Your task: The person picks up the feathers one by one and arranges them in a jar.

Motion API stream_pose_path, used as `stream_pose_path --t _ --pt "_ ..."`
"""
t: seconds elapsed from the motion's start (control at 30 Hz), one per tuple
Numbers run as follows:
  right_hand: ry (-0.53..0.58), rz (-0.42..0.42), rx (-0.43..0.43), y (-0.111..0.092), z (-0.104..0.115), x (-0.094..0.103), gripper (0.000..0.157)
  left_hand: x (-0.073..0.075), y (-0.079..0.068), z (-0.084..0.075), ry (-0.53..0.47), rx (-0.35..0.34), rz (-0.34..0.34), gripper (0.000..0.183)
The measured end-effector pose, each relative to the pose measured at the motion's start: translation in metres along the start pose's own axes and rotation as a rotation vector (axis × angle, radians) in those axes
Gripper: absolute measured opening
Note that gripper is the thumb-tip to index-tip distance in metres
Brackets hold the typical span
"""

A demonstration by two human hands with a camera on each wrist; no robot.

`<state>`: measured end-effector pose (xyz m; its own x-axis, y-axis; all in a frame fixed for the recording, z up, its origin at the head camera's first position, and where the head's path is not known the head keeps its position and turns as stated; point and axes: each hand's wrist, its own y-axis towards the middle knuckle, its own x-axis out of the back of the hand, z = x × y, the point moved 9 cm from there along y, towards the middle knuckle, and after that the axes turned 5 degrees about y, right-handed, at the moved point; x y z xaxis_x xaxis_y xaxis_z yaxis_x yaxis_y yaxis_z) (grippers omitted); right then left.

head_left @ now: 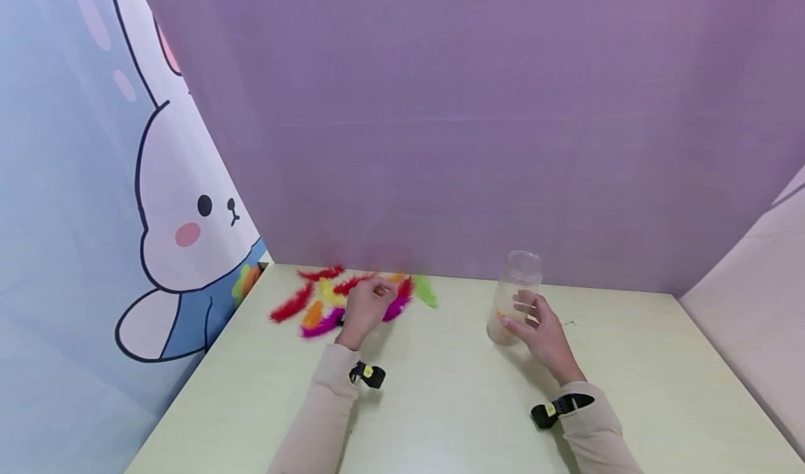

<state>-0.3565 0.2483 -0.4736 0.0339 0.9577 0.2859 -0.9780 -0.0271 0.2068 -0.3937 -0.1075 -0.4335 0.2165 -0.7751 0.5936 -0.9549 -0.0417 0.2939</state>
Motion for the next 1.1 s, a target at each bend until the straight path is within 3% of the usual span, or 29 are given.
stream_pose_path --t 0.13,0.27,0.47,0.53,0.7,1.1 --pt "-0.009 0.005 0.004 0.0 -0.001 -0.001 0.072 0.008 0.0 0.008 0.101 0.031 0.016 0.008" --pt "0.001 0.011 0.004 0.0 -0.001 -0.002 0.072 0.008 -0.005 0.015 0.245 0.077 0.084 0.008" --pt "0.016 0.014 0.002 -0.001 0.001 -0.001 0.074 0.005 -0.011 0.015 0.427 0.045 0.116 0.008" --pt "0.02 0.014 0.002 -0.001 0.002 -0.001 0.074 0.003 -0.012 0.016 0.466 0.049 0.125 0.018" --pt "0.017 0.014 0.003 0.0 0.001 0.0 0.071 -0.002 -0.013 0.024 0.506 0.103 0.158 0.044" --pt "-0.025 0.005 0.002 0.001 -0.001 0.001 0.07 -0.009 -0.016 0.033 0.522 0.149 0.146 0.036"
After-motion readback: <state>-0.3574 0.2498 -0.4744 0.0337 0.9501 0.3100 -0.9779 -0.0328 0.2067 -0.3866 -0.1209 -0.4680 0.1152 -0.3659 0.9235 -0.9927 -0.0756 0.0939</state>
